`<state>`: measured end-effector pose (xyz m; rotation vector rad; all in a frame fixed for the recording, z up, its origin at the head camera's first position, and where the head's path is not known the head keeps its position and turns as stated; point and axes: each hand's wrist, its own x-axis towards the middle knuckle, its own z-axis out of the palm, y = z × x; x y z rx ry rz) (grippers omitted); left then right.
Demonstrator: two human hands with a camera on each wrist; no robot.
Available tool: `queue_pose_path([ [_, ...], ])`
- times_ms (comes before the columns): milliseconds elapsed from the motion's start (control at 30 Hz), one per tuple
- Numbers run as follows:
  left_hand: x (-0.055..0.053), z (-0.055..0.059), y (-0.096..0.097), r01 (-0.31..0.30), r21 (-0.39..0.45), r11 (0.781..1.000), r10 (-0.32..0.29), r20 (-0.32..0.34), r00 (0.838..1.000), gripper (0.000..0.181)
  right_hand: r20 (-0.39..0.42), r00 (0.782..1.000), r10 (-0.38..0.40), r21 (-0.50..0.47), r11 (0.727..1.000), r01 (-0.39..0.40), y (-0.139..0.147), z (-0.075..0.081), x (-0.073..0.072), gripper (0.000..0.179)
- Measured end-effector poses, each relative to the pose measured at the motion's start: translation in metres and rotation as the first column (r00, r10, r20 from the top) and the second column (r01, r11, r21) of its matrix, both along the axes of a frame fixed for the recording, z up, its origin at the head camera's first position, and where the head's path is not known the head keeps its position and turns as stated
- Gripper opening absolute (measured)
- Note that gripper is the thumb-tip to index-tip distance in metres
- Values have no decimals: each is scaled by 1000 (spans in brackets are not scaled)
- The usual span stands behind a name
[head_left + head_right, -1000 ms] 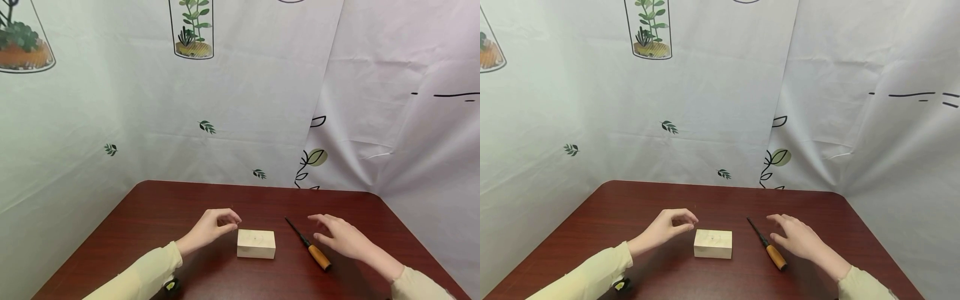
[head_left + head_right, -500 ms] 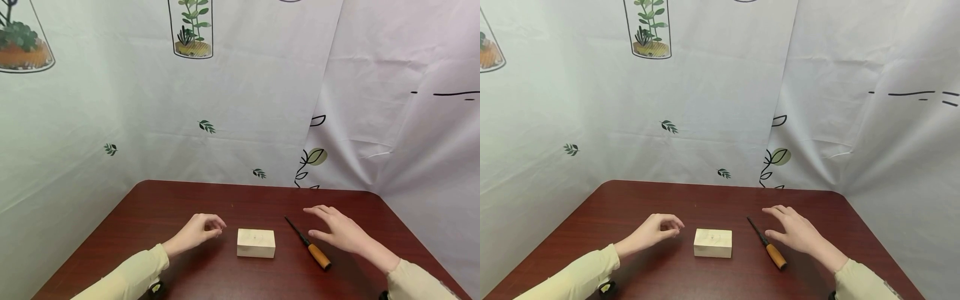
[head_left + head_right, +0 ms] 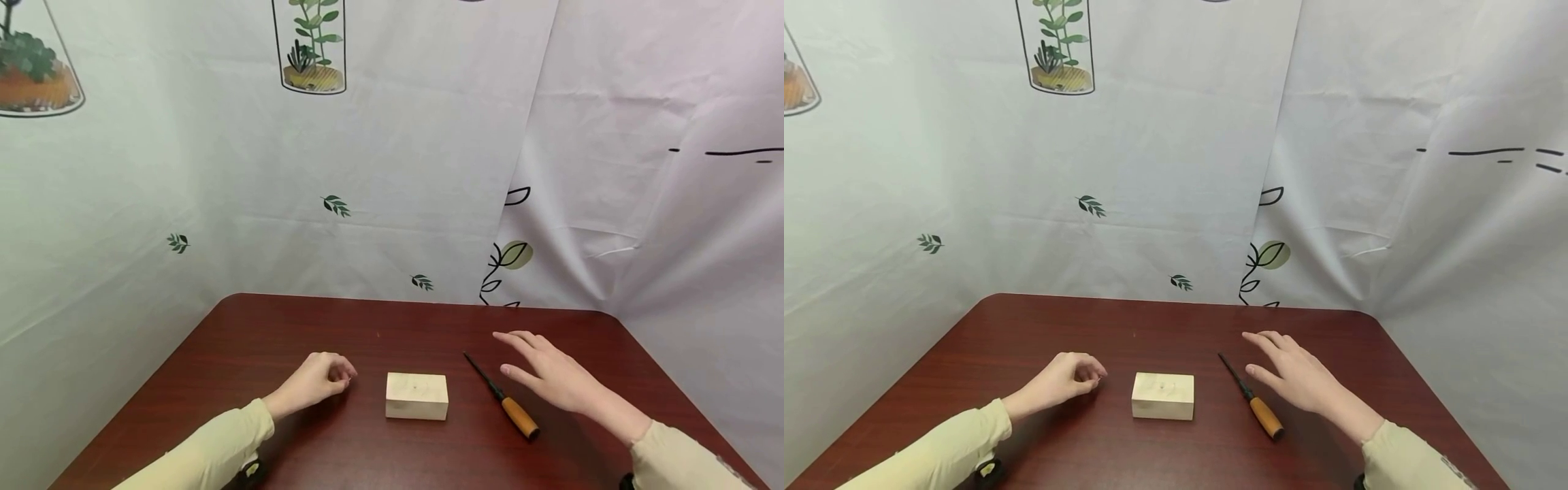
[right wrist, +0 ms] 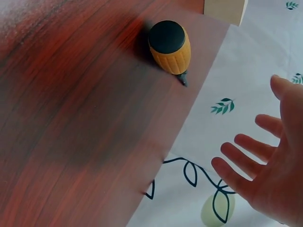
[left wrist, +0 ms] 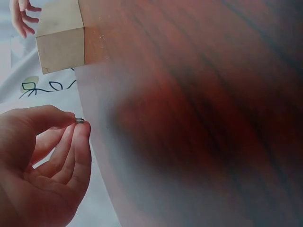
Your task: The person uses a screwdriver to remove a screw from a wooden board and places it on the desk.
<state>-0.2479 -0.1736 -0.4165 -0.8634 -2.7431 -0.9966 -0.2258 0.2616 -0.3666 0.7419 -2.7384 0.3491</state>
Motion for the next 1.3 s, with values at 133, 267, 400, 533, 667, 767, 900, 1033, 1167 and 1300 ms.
queue_pose_path([
  [133, 1, -2, -3, -24, -14, 1000, 23, -29, 999, 11, -20, 1000, -4, 5, 1000, 4, 2, -1, -1, 52],
  [267, 2, -6, -6, -62, -40, 997, 60, -35, 998, 11, -14, 1000, -8, 0, 1000, 8, 4, -3, -2, 52],
  [400, 3, -8, -6, -89, -66, 994, 87, -39, 995, 12, 2, 1000, -6, -5, 1000, 6, 4, -3, -2, 53],
  [533, 4, -7, -5, -118, -82, 990, 116, -32, 993, 12, 9, 1000, -4, -3, 1000, 4, 3, -2, -1, 53],
  [667, 5, -6, -4, -134, -90, 987, 134, -2, 991, 13, 9, 1000, 0, 2, 1000, 0, 2, 0, -1, 54],
  [767, 4, -5, -5, -115, -94, 989, 116, 1, 993, 13, 1, 1000, 4, 10, 1000, -4, 2, 0, -2, 55],
  [900, 3, -5, -7, -70, -106, 992, 69, -6, 998, 14, -24, 1000, 16, 31, 999, -16, 2, -1, -2, 61],
  [1033, 3, -3, -8, -44, -125, 991, 43, -6, 999, 15, -62, 997, 38, 60, 998, -34, 1, -4, -2, 68],
  [1167, 2, 0, -8, -32, -158, 987, 30, -11, 999, 17, -92, 994, 55, 98, 994, -46, 1, -5, -4, 71],
  [1300, 0, 4, -9, -5, -193, 981, 3, -13, 1000, 21, -129, 989, 69, 148, 988, -49, 2, -5, -6, 74],
])
